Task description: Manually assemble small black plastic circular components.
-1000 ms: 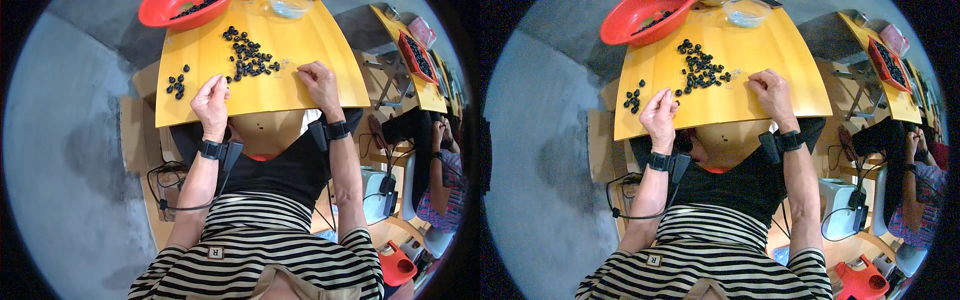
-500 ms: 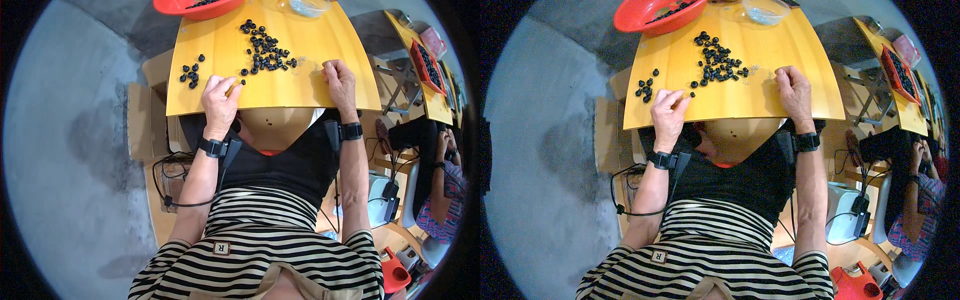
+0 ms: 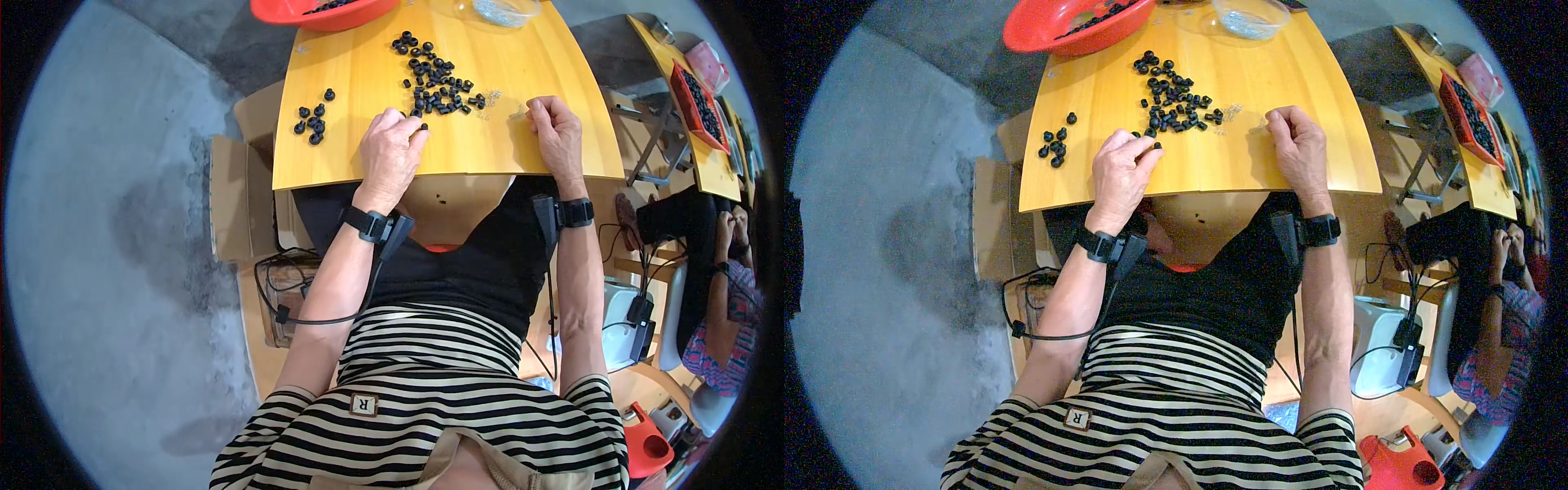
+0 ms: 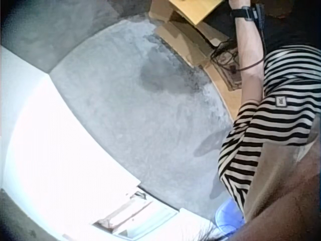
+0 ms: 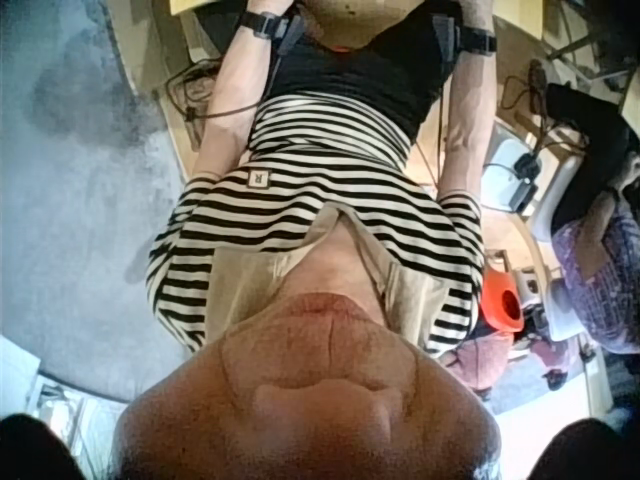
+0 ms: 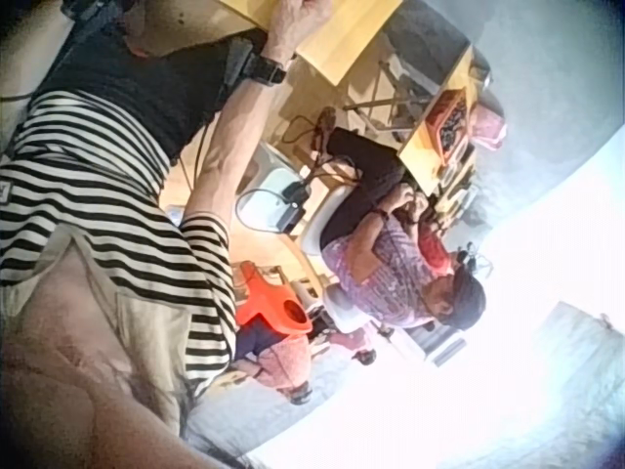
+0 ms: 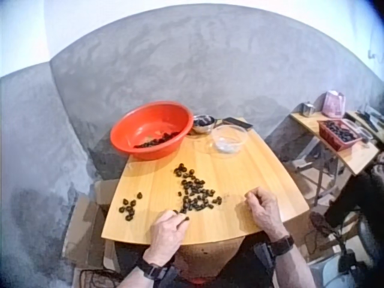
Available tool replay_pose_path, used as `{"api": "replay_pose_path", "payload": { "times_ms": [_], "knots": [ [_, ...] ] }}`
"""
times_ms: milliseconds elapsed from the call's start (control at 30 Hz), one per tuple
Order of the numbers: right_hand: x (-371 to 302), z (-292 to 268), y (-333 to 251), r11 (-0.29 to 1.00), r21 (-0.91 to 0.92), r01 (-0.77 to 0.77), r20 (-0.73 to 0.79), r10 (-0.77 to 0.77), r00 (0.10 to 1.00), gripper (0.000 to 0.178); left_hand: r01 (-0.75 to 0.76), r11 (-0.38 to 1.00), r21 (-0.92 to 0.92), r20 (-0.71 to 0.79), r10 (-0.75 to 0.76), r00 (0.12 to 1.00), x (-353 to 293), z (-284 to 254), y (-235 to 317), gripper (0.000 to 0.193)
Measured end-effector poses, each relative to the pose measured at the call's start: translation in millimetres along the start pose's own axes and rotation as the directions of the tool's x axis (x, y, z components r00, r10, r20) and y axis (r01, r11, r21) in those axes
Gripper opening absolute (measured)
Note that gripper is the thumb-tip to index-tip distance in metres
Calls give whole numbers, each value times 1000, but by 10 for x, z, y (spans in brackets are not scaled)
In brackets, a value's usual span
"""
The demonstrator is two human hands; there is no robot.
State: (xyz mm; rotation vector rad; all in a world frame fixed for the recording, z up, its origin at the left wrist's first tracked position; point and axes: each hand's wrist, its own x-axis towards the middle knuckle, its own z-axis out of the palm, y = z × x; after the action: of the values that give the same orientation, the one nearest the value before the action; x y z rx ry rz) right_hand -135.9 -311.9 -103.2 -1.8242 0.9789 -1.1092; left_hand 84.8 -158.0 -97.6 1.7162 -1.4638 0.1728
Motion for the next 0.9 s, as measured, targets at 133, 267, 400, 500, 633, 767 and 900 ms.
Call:
{"api": "replay_pose_path", "payload": {
  "times_ms": [133, 267, 400, 500, 633, 767, 900],
  "knots": [
    [-22, 8, -35, 1000, 15, -23, -11, 23, 1000, 22, 99, 975, -201, -112, -124, 986, -56, -22, -64, 14],
    [9, -28, -13, 999, -47, 21, -18, -21, 1000, 22, 108, 991, -82, -101, -116, 988, -7, -152, -200, 19],
    [4, -17, -36, 997, -67, 46, -4, -47, 999, 25, 24, 987, 162, 54, -33, 998, 82, -139, -250, 26],
    [39, -18, 71, 995, -67, 69, 2, -69, 998, 26, 4, 978, 207, 78, -21, 997, 101, -99, -283, 21],
    [31, 3, 92, 997, -20, 81, 4, -81, 997, 25, 37, 995, 93, 48, -42, 998, 86, -93, -354, 20],
    [16, -8, 98, 998, 5, 62, 2, -62, 998, 25, 201, 948, -246, 7, -205, 979, -19, -225, -258, 18],
    [-17, 0, -25, 995, 20, 93, -129, -89, 988, 23, 440, 613, -657, 220, -402, 889, -287, -520, 82, 24]
  ]
}}
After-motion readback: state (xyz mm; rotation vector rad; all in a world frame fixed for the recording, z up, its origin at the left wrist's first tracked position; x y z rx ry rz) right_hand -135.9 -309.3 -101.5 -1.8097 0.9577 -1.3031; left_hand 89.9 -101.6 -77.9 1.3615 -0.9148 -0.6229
